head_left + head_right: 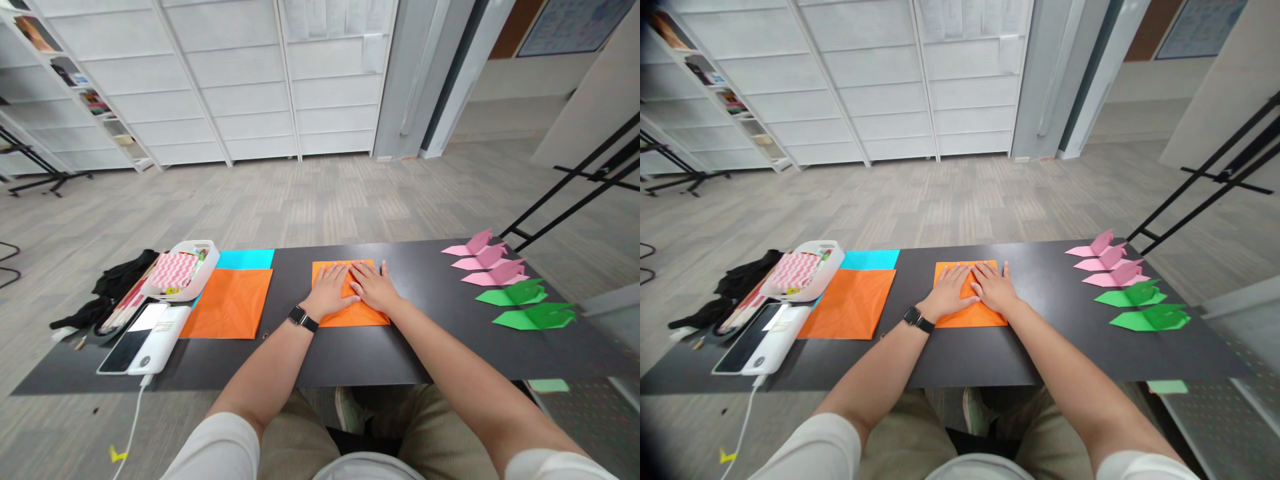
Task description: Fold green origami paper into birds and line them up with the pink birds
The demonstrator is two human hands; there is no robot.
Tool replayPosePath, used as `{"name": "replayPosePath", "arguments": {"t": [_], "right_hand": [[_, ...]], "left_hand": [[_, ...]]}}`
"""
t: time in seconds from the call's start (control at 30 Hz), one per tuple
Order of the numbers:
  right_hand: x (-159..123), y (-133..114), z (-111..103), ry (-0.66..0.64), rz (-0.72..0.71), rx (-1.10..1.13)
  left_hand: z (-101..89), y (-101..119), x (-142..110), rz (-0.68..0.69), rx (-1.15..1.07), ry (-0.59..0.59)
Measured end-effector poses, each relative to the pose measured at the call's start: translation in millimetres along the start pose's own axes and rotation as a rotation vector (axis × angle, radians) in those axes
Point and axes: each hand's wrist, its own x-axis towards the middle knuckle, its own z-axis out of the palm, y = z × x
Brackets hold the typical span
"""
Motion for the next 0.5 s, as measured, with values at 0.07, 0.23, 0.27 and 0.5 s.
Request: {"name": "replayPosePath", "arguments": {"t": [0.07, 0.23, 0.27, 0.5], "right_hand": [[-3.5, 3.9, -1.7, -0.009, -0.014, -0.037], [-7.8, 11.1, -3.7, -0.027, 0.008, -0.078], [-8.0, 11.4, -3.7, -0.029, 0.015, -0.077], [-7.6, 11.1, -2.3, -0.026, 0.032, -0.041]], "left_hand": [[0.5, 1.1, 0.1, -0.004, 0.011, -0.018], [1.0, 0.6, -1.8, -0.034, 0.025, -0.04], [1.1, -1.8, -2.9, -0.049, 0.023, -0.035], [-5.2, -40.1, -13.3, -0.231, -0.054, 0.071]]}}
